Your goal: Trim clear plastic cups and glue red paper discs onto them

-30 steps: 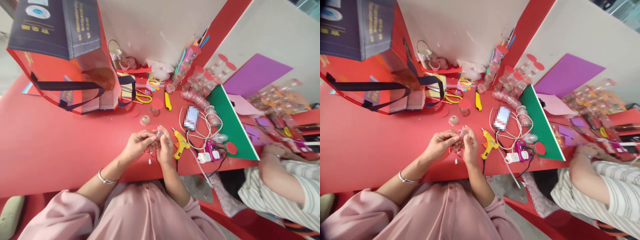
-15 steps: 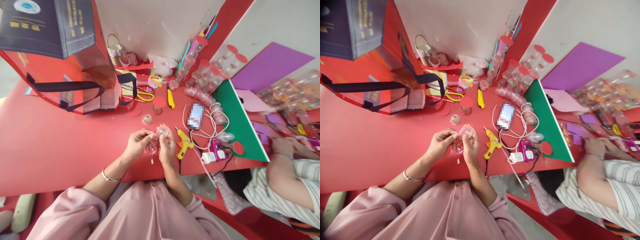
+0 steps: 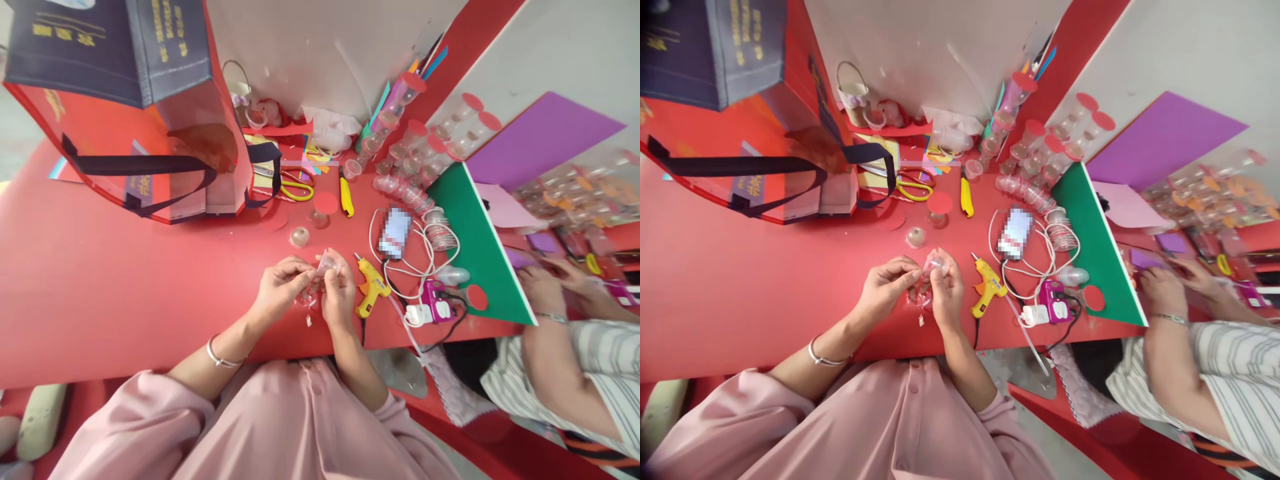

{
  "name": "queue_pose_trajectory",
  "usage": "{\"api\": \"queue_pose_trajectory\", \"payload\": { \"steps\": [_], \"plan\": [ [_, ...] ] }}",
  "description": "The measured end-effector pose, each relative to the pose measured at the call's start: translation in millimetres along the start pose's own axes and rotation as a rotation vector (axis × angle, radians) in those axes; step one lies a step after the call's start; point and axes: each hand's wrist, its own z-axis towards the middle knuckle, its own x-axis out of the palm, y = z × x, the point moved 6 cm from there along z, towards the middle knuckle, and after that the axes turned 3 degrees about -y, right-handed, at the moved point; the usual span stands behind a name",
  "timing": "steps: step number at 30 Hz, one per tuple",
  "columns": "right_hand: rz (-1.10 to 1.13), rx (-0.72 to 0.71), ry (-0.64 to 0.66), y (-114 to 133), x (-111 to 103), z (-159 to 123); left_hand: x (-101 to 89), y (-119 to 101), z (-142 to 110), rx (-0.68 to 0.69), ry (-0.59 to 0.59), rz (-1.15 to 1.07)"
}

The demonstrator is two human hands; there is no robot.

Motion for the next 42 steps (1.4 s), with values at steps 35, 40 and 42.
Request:
{"api": "queue_pose_trajectory", "payload": {
  "steps": [35, 40, 42],
  "plan": [
    [0.267, 0.155, -0.061, 3, -1, 2, 1.7, 8, -6, -0.079, -0.023, 0.288],
    [0.258, 0.188, -0.030, 3, 1, 1, 0.8, 7, -9, -0.086, -0.027, 0.338],
    [0.241, 0.192, -0.024, 4, 1, 1, 0.7, 7, -8, -0.062, -0.013, 0.406]
  ]
}}
